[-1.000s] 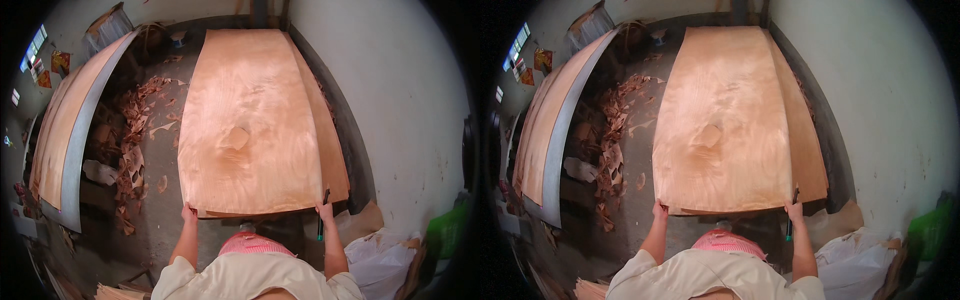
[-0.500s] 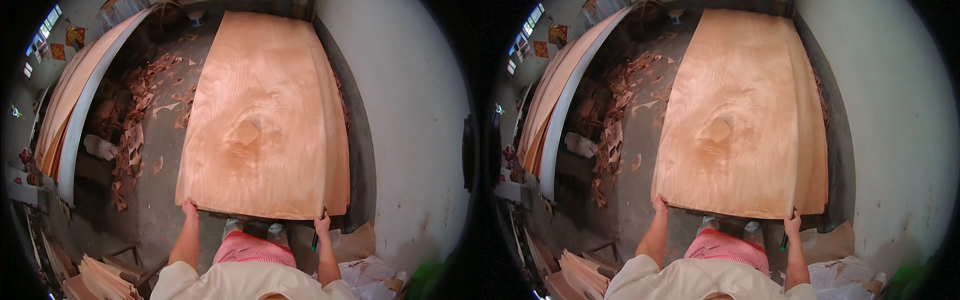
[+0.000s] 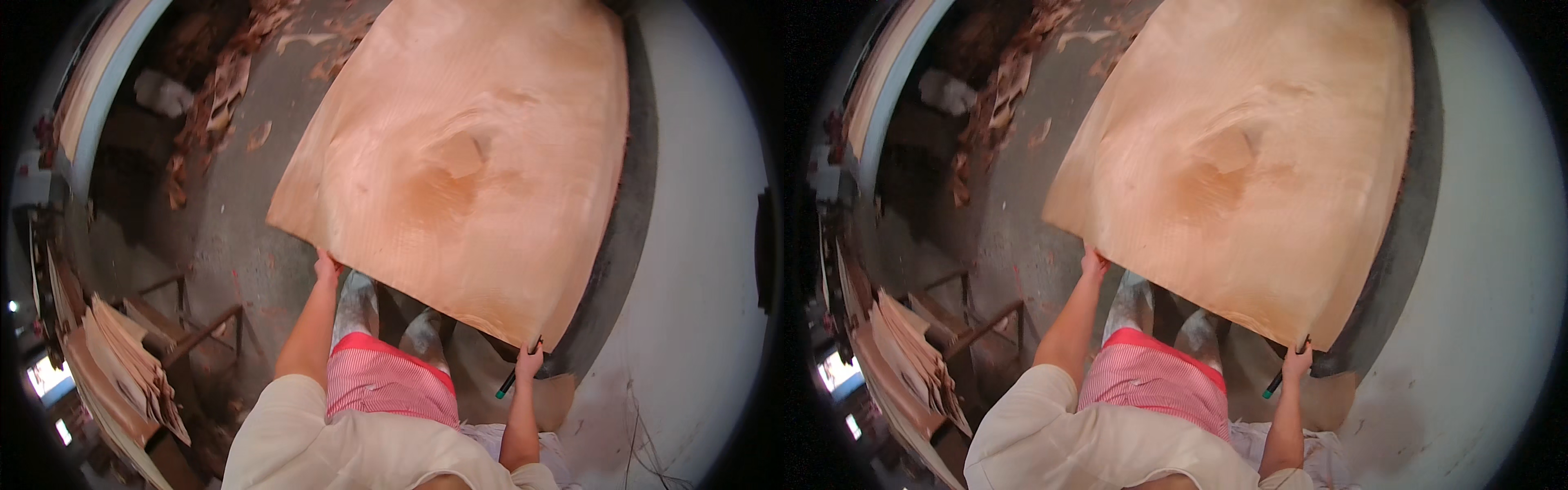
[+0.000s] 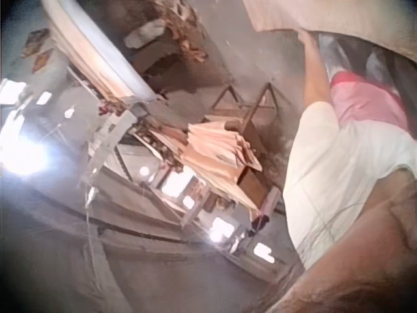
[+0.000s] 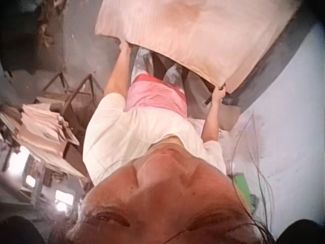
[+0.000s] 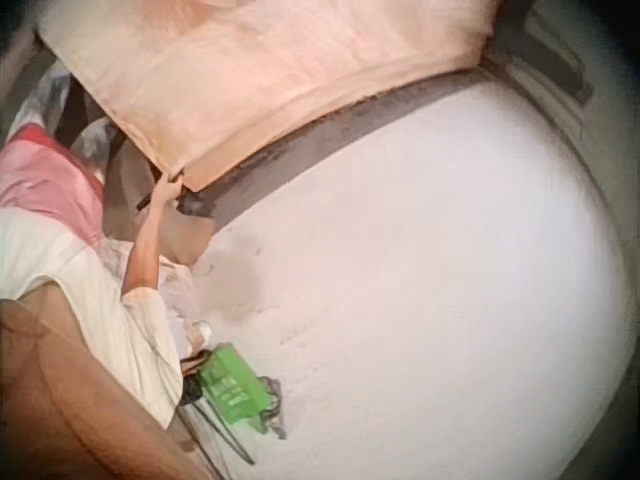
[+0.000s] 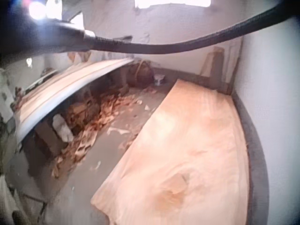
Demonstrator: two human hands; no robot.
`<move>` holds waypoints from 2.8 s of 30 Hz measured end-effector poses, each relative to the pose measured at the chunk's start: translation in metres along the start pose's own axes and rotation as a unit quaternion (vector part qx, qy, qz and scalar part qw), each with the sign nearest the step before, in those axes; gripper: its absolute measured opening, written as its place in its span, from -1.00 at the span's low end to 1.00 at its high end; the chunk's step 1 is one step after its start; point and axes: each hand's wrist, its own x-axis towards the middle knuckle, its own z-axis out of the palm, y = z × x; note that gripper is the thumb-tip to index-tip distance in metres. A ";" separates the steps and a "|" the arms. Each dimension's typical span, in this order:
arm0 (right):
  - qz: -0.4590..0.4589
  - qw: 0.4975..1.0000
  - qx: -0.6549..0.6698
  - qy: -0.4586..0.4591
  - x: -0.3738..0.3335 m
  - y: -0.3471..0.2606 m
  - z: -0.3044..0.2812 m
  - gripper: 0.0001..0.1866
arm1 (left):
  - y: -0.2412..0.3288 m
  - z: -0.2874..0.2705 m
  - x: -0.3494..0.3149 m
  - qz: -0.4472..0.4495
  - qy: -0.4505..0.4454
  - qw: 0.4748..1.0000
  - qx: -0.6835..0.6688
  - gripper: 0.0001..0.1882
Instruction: The person cuts large sheets of wood veneer on a curved metal table using a utility knife and a long flexible ruler. They measure and cut straight lines, then use a template to cut curved shapes, stacking the finished pieces.
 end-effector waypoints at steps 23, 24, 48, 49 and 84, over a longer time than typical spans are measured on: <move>0.013 0.942 -0.328 -0.067 0.024 0.050 0.069 -0.42 | 0.047 -0.055 0.120 0.168 0.007 0.977 -0.134 -0.81; 0.012 0.940 -0.331 -0.078 0.032 0.063 0.067 -0.41 | 0.043 -0.061 0.127 0.168 0.012 0.978 -0.122 -0.82; 0.028 0.985 -0.138 -0.096 0.007 0.039 0.132 -0.33 | 0.030 -0.065 0.215 0.065 0.132 0.986 -0.082 -0.83; 0.015 0.990 -0.108 -0.089 0.008 0.045 0.132 -0.33 | 0.029 -0.064 0.214 0.064 0.143 0.984 -0.089 -0.83; 0.272 0.938 -0.134 0.167 -0.105 0.229 0.046 -0.64 | -0.081 0.007 0.142 -0.013 0.057 0.993 0.098 -0.56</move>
